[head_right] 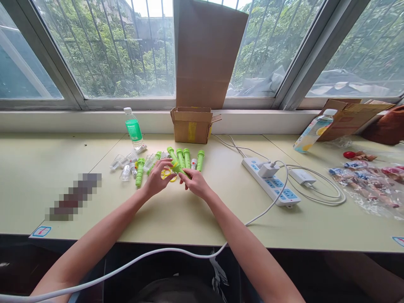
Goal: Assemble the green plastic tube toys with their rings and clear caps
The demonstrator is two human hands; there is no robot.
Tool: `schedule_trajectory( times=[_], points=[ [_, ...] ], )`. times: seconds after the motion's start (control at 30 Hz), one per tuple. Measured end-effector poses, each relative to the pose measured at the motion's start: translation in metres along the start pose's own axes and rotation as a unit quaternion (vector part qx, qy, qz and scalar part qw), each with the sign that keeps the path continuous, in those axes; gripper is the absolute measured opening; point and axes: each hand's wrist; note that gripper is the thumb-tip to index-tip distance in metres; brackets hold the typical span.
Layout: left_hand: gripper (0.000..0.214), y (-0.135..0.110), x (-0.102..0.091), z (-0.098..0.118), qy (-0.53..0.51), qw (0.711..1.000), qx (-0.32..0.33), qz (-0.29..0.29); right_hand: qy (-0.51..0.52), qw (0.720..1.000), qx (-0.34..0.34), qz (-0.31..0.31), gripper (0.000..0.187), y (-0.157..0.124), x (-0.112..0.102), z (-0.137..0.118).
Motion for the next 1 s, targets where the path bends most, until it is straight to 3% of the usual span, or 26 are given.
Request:
schedule_trajectory(
  times=[0.37,0.7,1.0],
  points=[
    [0.01,0.0003,0.0001,-0.0063,0.041,0.999,0.02,0.018,0.015,0.999,0.015,-0.027,0.041,0.001,-0.0009,0.0023],
    [0.016,-0.0004,0.0004,-0.002,0.028,1.0,0.008,0.006,0.035,0.997,0.069,0.016,0.045,-0.0012,0.0005,-0.0042],
    [0.012,0.0004,-0.0004,-0.0023,0.04,0.999,0.017,0.015,0.006,1.0,0.007,0.003,0.036,0.0007,-0.0013,-0.004]
  ],
)
Point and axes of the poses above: each hand's wrist, its own y-axis towards the middle knuckle, its own x-axis out of the palm, z = x × y, and after that the axes turned 4 degrees about y, right-handed
